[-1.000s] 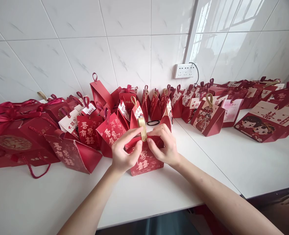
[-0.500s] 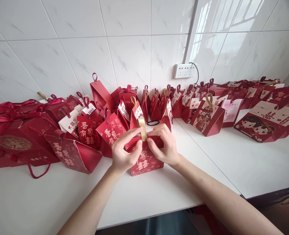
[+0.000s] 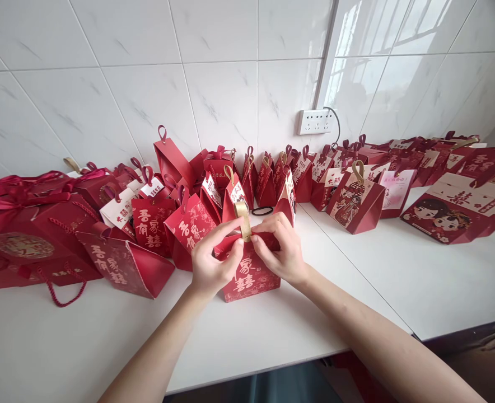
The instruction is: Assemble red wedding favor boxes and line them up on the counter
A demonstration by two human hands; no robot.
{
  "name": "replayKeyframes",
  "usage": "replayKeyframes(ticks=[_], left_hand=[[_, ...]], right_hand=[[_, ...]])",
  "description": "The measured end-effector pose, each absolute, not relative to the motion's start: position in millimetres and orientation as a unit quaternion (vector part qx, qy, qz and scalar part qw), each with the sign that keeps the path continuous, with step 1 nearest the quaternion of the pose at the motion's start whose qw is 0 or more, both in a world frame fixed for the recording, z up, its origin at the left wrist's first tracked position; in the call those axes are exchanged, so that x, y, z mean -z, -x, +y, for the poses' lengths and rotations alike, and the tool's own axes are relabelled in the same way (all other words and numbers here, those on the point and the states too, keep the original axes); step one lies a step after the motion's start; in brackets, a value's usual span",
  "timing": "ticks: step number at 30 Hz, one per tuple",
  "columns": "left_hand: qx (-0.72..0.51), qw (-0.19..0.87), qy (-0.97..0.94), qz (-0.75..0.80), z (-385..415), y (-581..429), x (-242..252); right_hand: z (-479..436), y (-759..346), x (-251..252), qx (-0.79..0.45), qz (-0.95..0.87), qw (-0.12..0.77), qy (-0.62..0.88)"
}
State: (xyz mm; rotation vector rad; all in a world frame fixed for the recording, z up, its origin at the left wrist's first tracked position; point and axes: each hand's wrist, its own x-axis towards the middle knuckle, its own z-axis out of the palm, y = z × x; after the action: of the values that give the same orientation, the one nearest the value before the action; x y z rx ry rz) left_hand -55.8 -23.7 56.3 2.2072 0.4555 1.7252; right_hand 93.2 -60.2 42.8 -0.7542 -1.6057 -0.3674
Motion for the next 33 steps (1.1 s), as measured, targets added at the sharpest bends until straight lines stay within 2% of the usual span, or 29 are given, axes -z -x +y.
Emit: replayKeyframes(ticks=[11,33], left_hand=[[-0.590,0.184,-0.767,0.173,-24.2,56.6,-57.1],[-0.589,0.184,-0.768,0.174,-23.5,56.6,-56.0]], right_hand=[[-60.8,-92.9,-43.6,0.154,-0.693,0.621,0.333],[-62.2,-92.1,-45.0,0.145,-0.695,0.623,0.329]])
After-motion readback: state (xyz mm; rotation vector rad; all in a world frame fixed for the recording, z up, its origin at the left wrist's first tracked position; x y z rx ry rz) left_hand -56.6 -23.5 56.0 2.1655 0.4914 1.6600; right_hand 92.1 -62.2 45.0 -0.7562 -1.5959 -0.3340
